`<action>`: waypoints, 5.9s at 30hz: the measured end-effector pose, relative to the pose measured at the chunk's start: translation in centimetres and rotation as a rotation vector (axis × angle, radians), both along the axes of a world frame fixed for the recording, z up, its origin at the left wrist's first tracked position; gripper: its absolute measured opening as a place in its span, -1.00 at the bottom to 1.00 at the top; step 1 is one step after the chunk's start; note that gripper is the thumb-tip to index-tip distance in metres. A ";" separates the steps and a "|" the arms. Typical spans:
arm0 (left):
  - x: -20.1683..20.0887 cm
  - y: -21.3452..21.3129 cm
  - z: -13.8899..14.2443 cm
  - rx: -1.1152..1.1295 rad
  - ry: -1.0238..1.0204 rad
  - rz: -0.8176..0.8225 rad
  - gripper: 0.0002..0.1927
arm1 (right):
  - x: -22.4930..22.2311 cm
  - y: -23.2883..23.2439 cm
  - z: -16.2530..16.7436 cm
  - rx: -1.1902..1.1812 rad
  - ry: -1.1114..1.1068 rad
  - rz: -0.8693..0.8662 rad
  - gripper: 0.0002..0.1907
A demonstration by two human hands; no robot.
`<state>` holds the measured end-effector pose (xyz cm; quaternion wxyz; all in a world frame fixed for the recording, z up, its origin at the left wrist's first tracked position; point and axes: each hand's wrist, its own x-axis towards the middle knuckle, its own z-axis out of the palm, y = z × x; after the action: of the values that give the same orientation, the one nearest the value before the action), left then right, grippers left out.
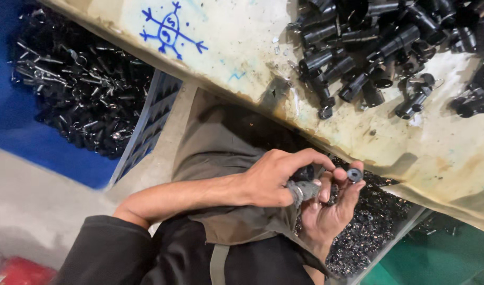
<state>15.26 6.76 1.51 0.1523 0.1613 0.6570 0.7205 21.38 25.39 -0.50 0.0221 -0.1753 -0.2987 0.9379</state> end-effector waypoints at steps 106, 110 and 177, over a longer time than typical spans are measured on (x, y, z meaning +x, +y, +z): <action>0.2 0.6 -0.2 -0.283 0.206 -0.082 -0.19 | 1.4 0.0 0.1 0.917 0.267 -0.002 -0.62; 0.1 0.7 -0.1 -0.217 0.202 -0.144 -0.08 | 0.5 0.6 -0.1 1.120 0.478 0.163 -0.68; -0.2 0.2 0.7 -0.252 0.237 -0.162 -0.06 | -2.4 1.1 3.1 1.334 0.586 0.231 -0.82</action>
<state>15.06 6.92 2.19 0.1506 0.2770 0.7401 0.5940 18.98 26.45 2.61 0.1041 0.1658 -0.8039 0.5616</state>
